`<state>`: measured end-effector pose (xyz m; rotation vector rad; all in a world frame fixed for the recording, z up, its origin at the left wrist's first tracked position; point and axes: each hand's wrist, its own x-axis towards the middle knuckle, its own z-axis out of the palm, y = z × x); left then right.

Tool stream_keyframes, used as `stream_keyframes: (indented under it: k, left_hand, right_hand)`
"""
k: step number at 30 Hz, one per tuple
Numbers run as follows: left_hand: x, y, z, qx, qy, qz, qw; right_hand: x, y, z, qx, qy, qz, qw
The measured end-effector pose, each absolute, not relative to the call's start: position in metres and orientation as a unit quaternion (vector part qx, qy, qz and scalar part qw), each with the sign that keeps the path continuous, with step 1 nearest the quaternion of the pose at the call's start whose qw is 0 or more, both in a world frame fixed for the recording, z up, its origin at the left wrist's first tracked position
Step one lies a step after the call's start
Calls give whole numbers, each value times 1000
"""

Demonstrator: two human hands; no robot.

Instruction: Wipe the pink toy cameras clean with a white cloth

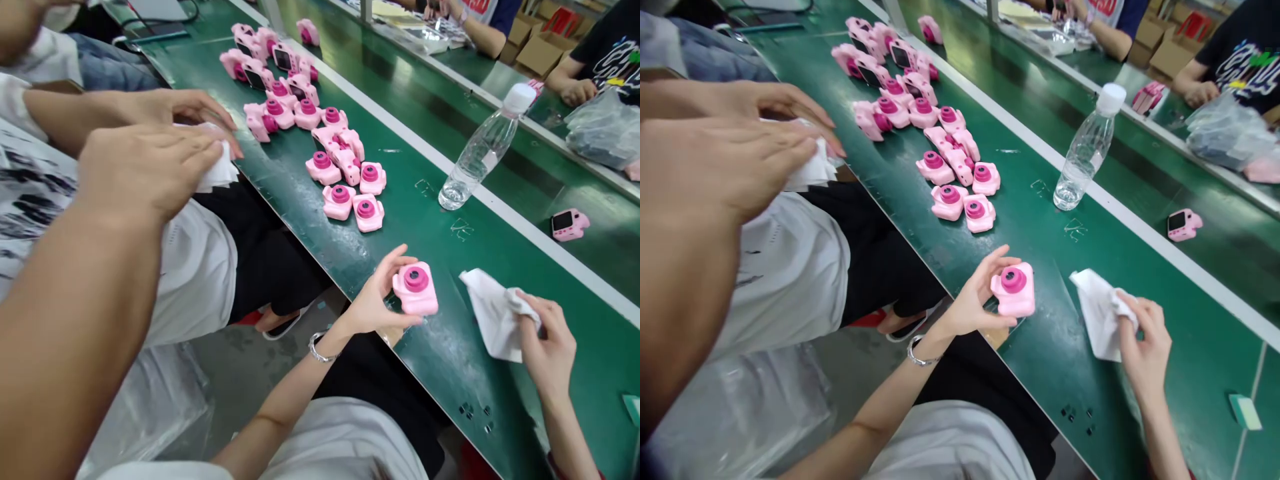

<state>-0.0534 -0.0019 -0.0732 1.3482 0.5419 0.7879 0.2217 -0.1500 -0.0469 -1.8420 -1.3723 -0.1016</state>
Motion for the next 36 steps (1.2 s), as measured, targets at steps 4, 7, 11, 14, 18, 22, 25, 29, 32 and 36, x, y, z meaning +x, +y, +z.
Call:
stream_keyframes:
  k: [4, 7, 11, 14, 18, 22, 25, 29, 32, 36]
  left_hand:
    - [-45, -5, -67, 673, 110, 257, 685]
    - [-38, -7, -73, 673, 93, 257, 688]
    - [-37, -8, -79, 566, 82, 264, 777]
    - [-44, -8, -74, 462, 78, 256, 846]
    - [-51, -15, -59, 382, 88, 257, 883]
    - [-42, -25, -49, 335, 74, 227, 911]
    - [-28, -31, -49, 247, 61, 200, 946]
    - [-17, -33, -51, 154, 85, 198, 964]
    - [-17, -31, -51, 132, 110, 160, 972]
    - [-14, -36, -52, 72, 139, 156, 975]
  right_hand:
    - [185, -172, -47, -699, -620, -20, 356]
    - [179, -178, -63, -719, -641, 66, 261]
    - [169, -188, -75, -737, -578, 168, 306]
    - [155, -194, -66, -746, -407, 268, 453]
    - [129, -188, -44, -640, -219, 305, 670]
    - [91, -172, -38, -633, -229, 227, 704]
    - [65, -158, -46, -722, -311, 97, 611]
    - [53, -150, -55, -734, -438, -11, 520]
    - [61, -156, -56, -734, -453, -4, 505]
    - [76, -163, -56, -753, -359, 39, 550]
